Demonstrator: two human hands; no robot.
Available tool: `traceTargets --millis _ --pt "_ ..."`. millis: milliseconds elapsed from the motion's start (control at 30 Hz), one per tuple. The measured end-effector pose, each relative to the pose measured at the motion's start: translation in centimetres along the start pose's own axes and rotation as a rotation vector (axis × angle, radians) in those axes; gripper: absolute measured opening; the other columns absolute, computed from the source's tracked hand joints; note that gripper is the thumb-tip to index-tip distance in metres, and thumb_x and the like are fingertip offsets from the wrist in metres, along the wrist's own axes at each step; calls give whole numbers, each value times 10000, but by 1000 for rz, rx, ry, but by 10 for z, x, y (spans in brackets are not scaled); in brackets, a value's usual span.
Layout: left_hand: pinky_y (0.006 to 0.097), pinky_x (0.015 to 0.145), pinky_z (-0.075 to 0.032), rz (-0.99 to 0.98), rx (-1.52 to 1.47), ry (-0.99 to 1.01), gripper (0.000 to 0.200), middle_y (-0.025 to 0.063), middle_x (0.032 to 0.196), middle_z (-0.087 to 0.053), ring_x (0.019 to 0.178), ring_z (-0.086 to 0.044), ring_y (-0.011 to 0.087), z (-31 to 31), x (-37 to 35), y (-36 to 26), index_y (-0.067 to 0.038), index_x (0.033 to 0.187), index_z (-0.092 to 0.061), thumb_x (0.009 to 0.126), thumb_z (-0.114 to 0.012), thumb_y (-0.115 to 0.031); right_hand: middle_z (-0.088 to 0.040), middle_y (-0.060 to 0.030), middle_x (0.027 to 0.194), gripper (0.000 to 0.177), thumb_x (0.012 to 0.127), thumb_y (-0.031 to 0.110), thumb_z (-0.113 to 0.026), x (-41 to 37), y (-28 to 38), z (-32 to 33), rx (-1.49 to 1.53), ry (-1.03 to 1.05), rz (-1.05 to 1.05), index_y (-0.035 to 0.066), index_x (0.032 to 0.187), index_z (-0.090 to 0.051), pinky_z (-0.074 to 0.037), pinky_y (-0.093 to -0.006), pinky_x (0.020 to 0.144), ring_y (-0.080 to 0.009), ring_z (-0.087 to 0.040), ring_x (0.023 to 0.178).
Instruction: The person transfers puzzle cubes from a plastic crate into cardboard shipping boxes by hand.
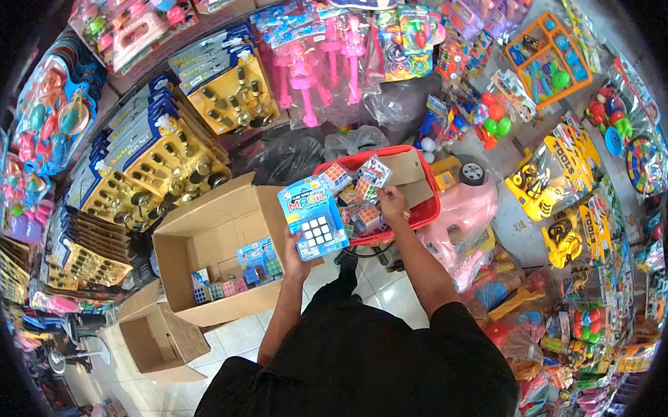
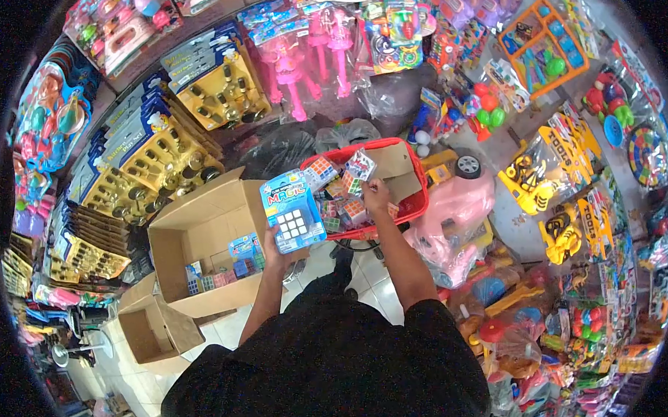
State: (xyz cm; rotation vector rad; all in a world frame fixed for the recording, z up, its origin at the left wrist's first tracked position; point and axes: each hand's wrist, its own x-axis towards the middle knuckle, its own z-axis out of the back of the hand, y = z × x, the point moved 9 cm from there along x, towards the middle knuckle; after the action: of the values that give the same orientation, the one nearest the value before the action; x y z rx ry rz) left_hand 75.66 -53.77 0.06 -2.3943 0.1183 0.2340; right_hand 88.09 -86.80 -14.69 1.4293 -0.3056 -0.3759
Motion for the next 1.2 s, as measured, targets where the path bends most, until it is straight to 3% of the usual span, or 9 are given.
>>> traceTargets --millis 233,367,467,600,633,733,900,1033,1200 --pt "385 933 -446 86 29 18 462 84 1187 -511 1099 -535 225 -1 -8 13 -81 1288 -376 861 -499 -203 -577 -21 899 156 927 208 -526 -96 114 43 752 79 -333 116 1048 -489 -563 -346 634 -151 -575 726" --pt "335 955 -390 32 222 59 449 74 1161 -510 1083 -499 194 -3 -8 25 -49 1268 -388 858 -524 -173 -611 -46 1063 339 994 269 -361 -144 166 54 778 248 -281 103 1276 -448 -546 -329 619 -156 -621 843" --pt "321 956 -382 70 405 47 434 75 1151 -515 1080 -497 182 -14 -19 37 -52 1269 -388 868 -530 -134 -601 -50 1114 363 994 290 -374 -175 170 54 795 393 -276 88 1288 -443 -534 -323 608 -157 -621 921" --pt "330 930 -407 59 537 112 438 94 1161 -523 1068 -510 184 -38 -37 52 -40 1281 -376 875 -521 -115 -592 -48 1129 407 1003 350 -356 -211 152 61 640 119 -379 64 1269 -471 -514 -307 765 -147 -603 961" --pt "326 924 -405 73 576 136 421 86 1152 -533 1060 -510 173 -43 -43 54 -36 1288 -382 896 -514 -110 -589 -54 1129 432 1005 366 -351 -225 199 64 462 70 -326 41 1263 -471 -490 -306 835 -150 -592 989" --pt "322 936 -395 122 566 121 434 84 1162 -538 1068 -510 171 -41 -55 61 -33 1300 -384 898 -517 -124 -591 -53 1115 443 1002 369 -366 -243 182 56 770 166 -356 29 1271 -461 -489 -300 831 -150 -593 987" --pt "332 969 -371 106 571 145 467 104 1251 -483 1124 -473 184 -53 -76 32 -46 1330 -348 904 -516 -138 -464 -108 1312 600 890 237 -566 -263 215 55 361 261 -146 2 1384 -319 -307 -329 1037 -192 -430 1214" --pt "337 967 -375 43 619 114 486 105 1235 -488 1115 -478 183 -37 -77 1 -60 1333 -334 897 -534 -144 -461 -105 1309 618 888 256 -577 -269 209 24 519 262 -211 5 1384 -305 -322 -344 1031 -186 -446 1200" --pt "342 945 -393 -88 556 30 534 130 1189 -499 1087 -492 203 -10 -74 -64 -86 1349 -285 888 -547 -151 -491 -71 1274 535 924 326 -522 -282 224 -57 784 528 -380 60 1353 -346 -357 -369 1006 -180 -480 1175"
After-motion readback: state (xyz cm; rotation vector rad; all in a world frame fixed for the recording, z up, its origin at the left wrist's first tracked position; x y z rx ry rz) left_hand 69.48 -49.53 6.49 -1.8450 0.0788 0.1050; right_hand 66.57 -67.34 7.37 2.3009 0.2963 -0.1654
